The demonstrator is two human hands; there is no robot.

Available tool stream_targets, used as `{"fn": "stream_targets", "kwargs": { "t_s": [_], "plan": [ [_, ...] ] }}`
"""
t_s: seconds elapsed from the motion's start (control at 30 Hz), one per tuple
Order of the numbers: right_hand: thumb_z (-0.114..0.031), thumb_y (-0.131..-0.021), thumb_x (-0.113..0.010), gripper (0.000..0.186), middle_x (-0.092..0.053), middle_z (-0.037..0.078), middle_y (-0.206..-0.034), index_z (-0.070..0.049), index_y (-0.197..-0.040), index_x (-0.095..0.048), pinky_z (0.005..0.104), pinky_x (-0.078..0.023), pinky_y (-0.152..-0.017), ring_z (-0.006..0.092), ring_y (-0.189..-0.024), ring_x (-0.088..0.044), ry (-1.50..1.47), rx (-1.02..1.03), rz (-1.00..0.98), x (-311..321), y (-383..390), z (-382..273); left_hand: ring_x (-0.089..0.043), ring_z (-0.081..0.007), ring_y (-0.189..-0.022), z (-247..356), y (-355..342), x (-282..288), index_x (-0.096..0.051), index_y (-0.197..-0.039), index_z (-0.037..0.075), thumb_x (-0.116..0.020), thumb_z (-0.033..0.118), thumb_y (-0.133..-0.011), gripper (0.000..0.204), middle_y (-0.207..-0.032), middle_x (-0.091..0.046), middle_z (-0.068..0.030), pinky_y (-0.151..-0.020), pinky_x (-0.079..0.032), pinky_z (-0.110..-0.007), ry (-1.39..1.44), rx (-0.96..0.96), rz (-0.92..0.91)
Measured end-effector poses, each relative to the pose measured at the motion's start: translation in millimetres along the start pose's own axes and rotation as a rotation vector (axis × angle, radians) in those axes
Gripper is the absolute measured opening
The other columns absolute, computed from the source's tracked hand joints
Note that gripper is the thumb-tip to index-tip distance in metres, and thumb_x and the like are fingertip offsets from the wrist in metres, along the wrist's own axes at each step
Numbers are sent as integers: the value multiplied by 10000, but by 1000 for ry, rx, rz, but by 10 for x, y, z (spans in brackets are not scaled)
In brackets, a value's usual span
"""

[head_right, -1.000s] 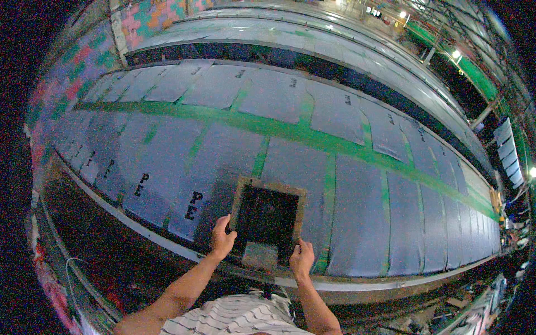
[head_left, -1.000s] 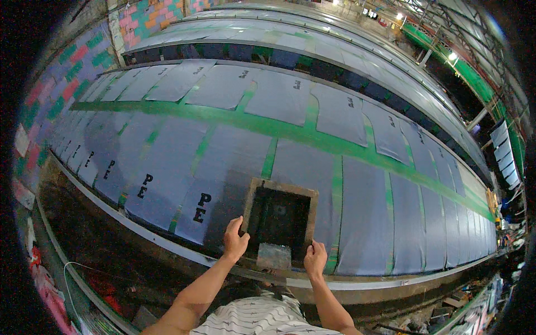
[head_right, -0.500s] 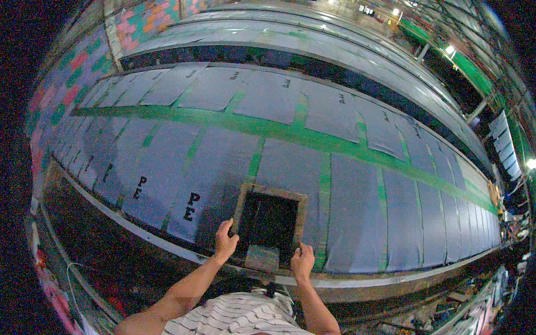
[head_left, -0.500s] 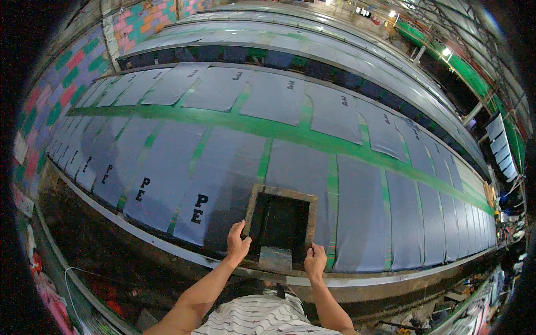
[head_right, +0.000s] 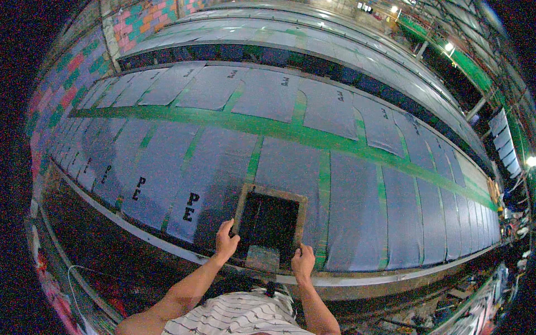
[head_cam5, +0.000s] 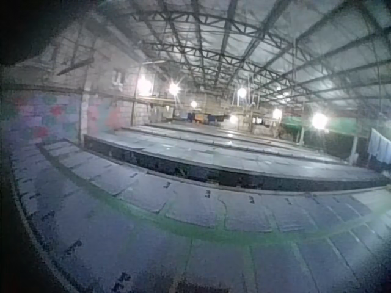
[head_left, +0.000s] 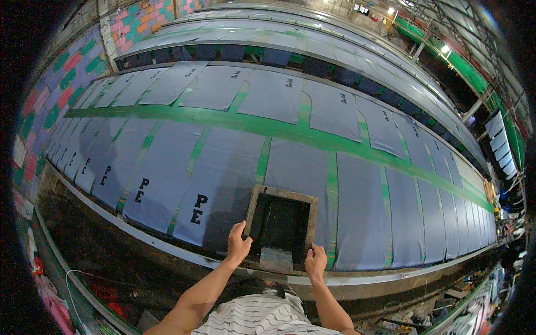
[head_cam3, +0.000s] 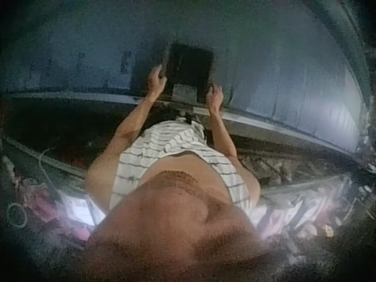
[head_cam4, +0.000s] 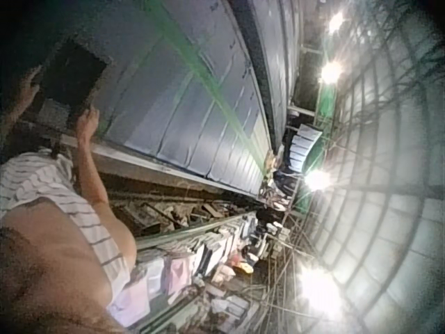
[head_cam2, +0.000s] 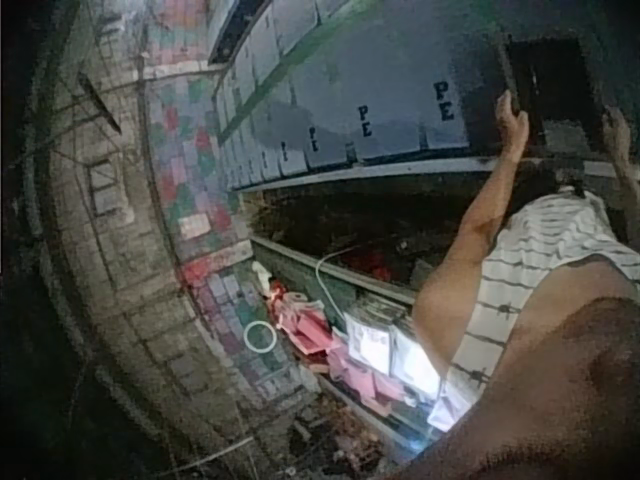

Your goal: The person uses a squeegee to press ink through a screen-printing frame onto a gray fabric panel laid on a green work surface. The person repeatedly repositions the frame and scrapes ink across it to print the letters 'PE' on successive panels.

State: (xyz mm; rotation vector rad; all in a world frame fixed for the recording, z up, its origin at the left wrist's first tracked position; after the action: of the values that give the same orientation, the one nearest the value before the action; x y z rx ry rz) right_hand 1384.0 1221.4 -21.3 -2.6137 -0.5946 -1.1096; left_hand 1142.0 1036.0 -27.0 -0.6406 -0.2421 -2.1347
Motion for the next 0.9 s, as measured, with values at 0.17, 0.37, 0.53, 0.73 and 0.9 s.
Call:
{"fn": "stream_targets", "kwargs": {
  "t_s": [0.17, 0.37, 0.53, 0.73, 0.9],
  "plan": [
    [-100, -878, -613, 279, -658, 179, -1031, 17, -1122, -681, 449, -505, -854, 383, -957, -639, 10, -37, -35, 31, -7, -66, -490, -399, -1293, 3, -1, 8, -497, -1398, -49, -637, 4, -824, 593, -1383, -517, -220, -1073, -423, -472, -7, 22, -11],
    [-103, -900, -598, 257, -646, 186, -989, 10, -1113, -686, 440, -494, -831, 383, -932, -626, 7, -16, -7, -6, -8, -10, -500, -396, -1287, 39, -12, 25, -496, -1396, -50, -639, 0, -824, 591, -1380, -521, -217, -1070, -427, -466, -2, 25, -27],
    [-100, -900, -601, 253, -650, 188, -996, 13, -1111, -684, 441, -498, -830, 385, -939, -628, 7, 6, 12, -26, -8, 23, -502, -391, -1286, -2, -11, 2, -502, -1387, -49, -649, 2, -820, 588, -1375, -523, -224, -1066, -431, -460, -26, -9, -12],
    [-82, -869, -617, 256, -658, 189, -1008, 27, -1093, -678, 463, -508, -831, 399, -939, -638, 38, 4, 0, 2, -17, -52, -511, -395, -1267, -30, 5, -18, -507, -1381, -45, -654, 2, -812, 589, -1359, -531, -225, -1053, -437, -464, -56, -36, 24],
    [-86, -876, -624, 264, -648, 201, -1036, 12, -1116, -671, 460, -503, -854, 402, -982, -623, 22, -8, -40, 14, -34, -25, -517, -400, -1254, -64, -20, -43, -504, -1381, -44, -661, 6, -807, 597, -1348, -532, -224, -1049, -439, -466, -69, -44, 11]
  ]
}}
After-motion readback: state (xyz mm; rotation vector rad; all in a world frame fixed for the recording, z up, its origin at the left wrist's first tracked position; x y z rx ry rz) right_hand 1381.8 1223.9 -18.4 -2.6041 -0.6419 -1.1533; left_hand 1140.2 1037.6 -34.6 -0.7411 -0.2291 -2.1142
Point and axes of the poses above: each hand's wrist, its own y-axis away from the middle knuckle, its own x-axis out of the back of the hand, z = x × y, the point moved 3 cm from there along -y, towards the middle knuckle
